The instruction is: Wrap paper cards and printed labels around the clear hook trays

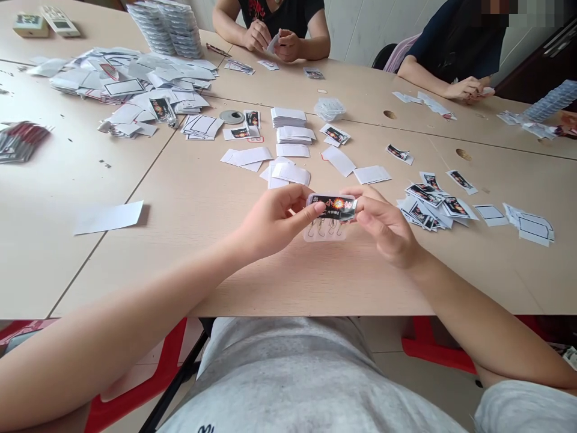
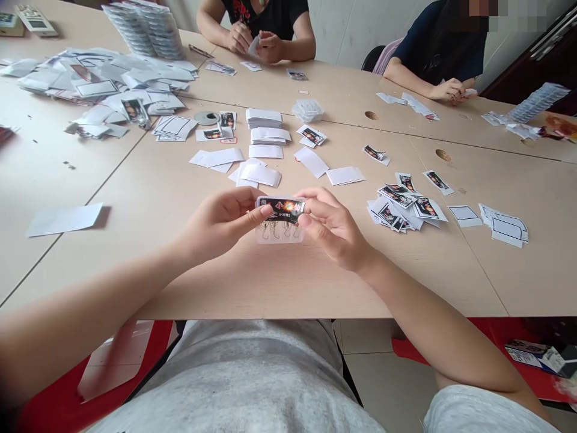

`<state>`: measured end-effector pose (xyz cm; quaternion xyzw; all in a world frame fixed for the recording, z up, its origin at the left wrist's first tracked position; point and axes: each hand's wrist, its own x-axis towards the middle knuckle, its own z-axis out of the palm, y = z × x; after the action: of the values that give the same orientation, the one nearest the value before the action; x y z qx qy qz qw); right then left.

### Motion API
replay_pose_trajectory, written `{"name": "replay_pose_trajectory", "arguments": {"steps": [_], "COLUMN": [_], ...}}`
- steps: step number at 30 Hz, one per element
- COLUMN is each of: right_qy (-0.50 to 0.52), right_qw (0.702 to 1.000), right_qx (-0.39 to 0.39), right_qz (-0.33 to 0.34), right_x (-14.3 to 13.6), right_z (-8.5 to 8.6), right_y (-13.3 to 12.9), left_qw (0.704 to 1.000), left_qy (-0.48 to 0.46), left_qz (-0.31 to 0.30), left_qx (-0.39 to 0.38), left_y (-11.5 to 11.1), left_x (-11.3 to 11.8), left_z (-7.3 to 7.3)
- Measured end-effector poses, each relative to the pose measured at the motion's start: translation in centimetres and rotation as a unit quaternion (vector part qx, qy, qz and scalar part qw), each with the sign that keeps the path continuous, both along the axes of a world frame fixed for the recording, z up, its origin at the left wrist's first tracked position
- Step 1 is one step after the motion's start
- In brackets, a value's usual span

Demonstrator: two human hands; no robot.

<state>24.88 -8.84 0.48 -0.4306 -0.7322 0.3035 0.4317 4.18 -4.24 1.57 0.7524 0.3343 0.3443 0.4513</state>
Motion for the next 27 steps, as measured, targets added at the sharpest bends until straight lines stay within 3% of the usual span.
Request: {"name": "replay_pose_trajectory", "arguments": {"steps": [4,9,14,20,27], "right_qy": [-0.025,-0.052,-0.026,0.027,-0.005], "right_qw": [0.994,0.989,0.991,0.994,0.994], "right_qx": [0.034,-0.003,-0.048,-0.032,-0.004], "right_qz": [-0.096,-0.138,-0.125,-0.103,-0.107], "right_x": [-0.5,-1.4,-1.7,-1.9,-1.8], "right_z": [0.1,-0.1,-0.1,-0.4,-0.5], "right_y": [0.1,-0.2,-0.4,-0.2,-0.3], "left_qw": [1.0,0.995,0.983,0.971,0.967], "left_qy": [-0.007,0.027,0.079,0.086,0.087], "left_qz": [0.029,0.09,0.141,0.157,0.169], "left_qx": [0.0,0.021,0.087,0.157,0.17], "left_y": [-0.5,-0.7,-0.5,-0.7,-0.6], "left_x": [0.2,0.4,0.7,0.9,1.1], "left_z": [0.2,0.2,0.0,-0.3,-0.5]}}
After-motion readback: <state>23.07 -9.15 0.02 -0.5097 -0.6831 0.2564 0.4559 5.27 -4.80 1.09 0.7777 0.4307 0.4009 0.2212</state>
